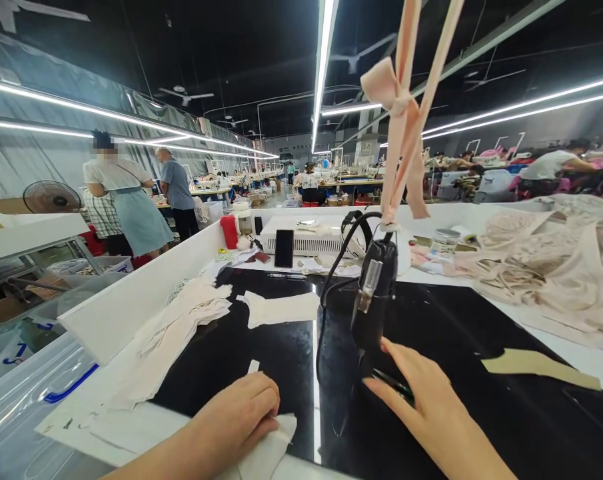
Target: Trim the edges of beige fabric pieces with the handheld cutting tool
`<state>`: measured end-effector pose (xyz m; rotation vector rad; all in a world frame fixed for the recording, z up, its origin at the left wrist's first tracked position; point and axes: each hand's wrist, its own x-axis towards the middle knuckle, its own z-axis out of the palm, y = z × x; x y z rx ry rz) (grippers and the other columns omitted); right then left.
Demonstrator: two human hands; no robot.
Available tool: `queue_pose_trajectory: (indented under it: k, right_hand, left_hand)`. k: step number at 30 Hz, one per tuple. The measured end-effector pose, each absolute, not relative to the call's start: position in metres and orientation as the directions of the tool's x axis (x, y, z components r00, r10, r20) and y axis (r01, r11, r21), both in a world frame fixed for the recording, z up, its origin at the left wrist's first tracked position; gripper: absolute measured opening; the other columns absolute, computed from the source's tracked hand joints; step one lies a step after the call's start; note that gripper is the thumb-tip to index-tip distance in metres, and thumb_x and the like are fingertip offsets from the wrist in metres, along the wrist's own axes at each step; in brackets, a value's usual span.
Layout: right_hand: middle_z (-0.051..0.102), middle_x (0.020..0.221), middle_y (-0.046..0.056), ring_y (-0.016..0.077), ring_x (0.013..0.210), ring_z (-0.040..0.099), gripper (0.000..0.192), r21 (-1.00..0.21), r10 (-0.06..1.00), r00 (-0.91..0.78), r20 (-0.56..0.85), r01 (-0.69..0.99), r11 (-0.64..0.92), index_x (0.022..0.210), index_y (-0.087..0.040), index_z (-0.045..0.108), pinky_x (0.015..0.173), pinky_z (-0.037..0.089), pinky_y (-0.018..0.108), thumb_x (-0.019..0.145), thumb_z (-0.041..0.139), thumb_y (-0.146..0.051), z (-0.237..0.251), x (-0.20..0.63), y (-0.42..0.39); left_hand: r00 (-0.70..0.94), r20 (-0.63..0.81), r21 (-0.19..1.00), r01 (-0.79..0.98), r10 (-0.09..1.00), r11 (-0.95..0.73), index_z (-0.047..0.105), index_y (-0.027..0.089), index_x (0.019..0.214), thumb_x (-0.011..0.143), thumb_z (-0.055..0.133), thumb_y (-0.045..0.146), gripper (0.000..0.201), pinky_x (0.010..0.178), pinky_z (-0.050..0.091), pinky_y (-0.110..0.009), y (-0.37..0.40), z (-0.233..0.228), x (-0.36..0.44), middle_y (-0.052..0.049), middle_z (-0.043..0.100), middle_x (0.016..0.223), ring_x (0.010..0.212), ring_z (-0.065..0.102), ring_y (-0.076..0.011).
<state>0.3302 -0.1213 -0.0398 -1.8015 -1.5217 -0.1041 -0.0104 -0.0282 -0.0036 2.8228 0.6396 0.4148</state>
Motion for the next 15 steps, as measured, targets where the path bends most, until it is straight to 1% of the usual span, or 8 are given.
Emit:
queue_pose_trajectory:
  k: [1,3,5,7,9,11,13,15]
  right_hand:
    - [0.071,0.13,0.015,0.0406,0.121,0.067,0.075,-0.44,0.821,0.261,0.507,0.898,-0.014,0.133,-0.024,0.068,0.1,0.059,0.057,0.086,0.055,-0.081,-0.052,0.343,-0.129]
    - [0.073,0.126,0.016,0.041,0.115,0.07,0.079,-0.361,0.826,0.233,0.513,0.932,-0.038,0.132,-0.023,0.071,0.095,0.061,0.058,0.083,0.055,-0.084,-0.071,0.362,-0.142]
    - [0.074,0.124,0.016,0.04,0.111,0.072,0.08,-0.302,0.825,0.217,0.521,0.952,-0.059,0.128,-0.023,0.074,0.092,0.063,0.057,0.083,0.053,-0.086,-0.081,0.37,-0.15]
    - [0.075,0.119,0.014,0.0366,0.105,0.074,0.074,-0.272,0.835,0.185,0.518,0.961,-0.044,0.123,-0.024,0.077,0.089,0.065,0.052,0.087,0.051,-0.084,-0.08,0.368,-0.153]
    - [0.077,0.109,0.012,0.0323,0.096,0.076,0.066,-0.279,0.851,0.148,0.503,0.96,-0.002,0.115,-0.026,0.079,0.08,0.066,0.043,0.093,0.046,-0.079,-0.071,0.359,-0.152]
    - [0.077,0.099,0.011,0.0291,0.087,0.077,0.063,-0.317,0.857,0.134,0.497,0.948,0.036,0.106,-0.026,0.081,0.072,0.066,0.037,0.096,0.042,-0.075,-0.059,0.349,-0.15]
    - [0.077,0.094,0.011,0.0279,0.083,0.078,0.062,-0.368,0.853,0.147,0.501,0.928,0.057,0.1,-0.025,0.08,0.072,0.065,0.036,0.096,0.043,-0.075,-0.052,0.343,-0.149]
    - [0.076,0.095,0.011,0.0279,0.084,0.077,0.055,-0.425,0.854,0.182,0.488,0.904,0.05,0.098,-0.024,0.078,0.076,0.064,0.036,0.094,0.05,-0.072,-0.052,0.342,-0.151]
  left_hand:
    - [0.864,0.217,0.25,0.401,0.454,-0.882,0.058,0.018,0.091,0.089,0.077,0.009,0.022,0.082,0.051,-0.028,-0.028,-0.004,-0.01,0.0,0.064,0.096,0.089,0.062,-0.0174]
    - [0.856,0.199,0.239,0.429,0.477,-0.871,0.058,0.018,0.089,0.09,0.075,0.009,0.019,0.079,0.049,-0.027,-0.028,-0.002,-0.011,0.001,0.064,0.092,0.085,0.062,-0.0176]
    - [0.846,0.165,0.278,0.453,0.507,-0.847,0.06,0.019,0.089,0.091,0.073,0.009,0.017,0.079,0.047,-0.027,-0.029,0.004,-0.011,0.001,0.065,0.09,0.084,0.061,-0.0171]
    - [0.824,0.12,0.36,0.483,0.554,-0.798,0.062,0.019,0.091,0.091,0.072,0.009,0.014,0.08,0.045,-0.026,-0.029,0.011,-0.012,0.002,0.066,0.09,0.084,0.061,-0.0165]
    - [0.79,0.067,0.466,0.515,0.609,-0.719,0.065,0.02,0.094,0.089,0.071,0.009,0.013,0.079,0.043,-0.025,-0.03,0.02,-0.013,0.003,0.067,0.091,0.085,0.06,-0.0159]
    - [0.755,0.019,0.566,0.532,0.655,-0.63,0.068,0.021,0.093,0.086,0.071,0.011,0.013,0.076,0.041,-0.024,-0.032,0.029,-0.014,0.004,0.066,0.091,0.084,0.059,-0.0153]
    - [0.729,-0.024,0.641,0.536,0.684,-0.55,0.069,0.022,0.089,0.083,0.072,0.014,0.01,0.073,0.038,-0.023,-0.034,0.036,-0.015,0.005,0.065,0.088,0.083,0.057,-0.0146]
    - [0.713,-0.066,0.702,0.531,0.699,-0.475,0.07,0.021,0.085,0.081,0.073,0.017,0.007,0.072,0.037,-0.023,-0.036,0.041,-0.017,0.005,0.065,0.085,0.081,0.056,-0.0137]
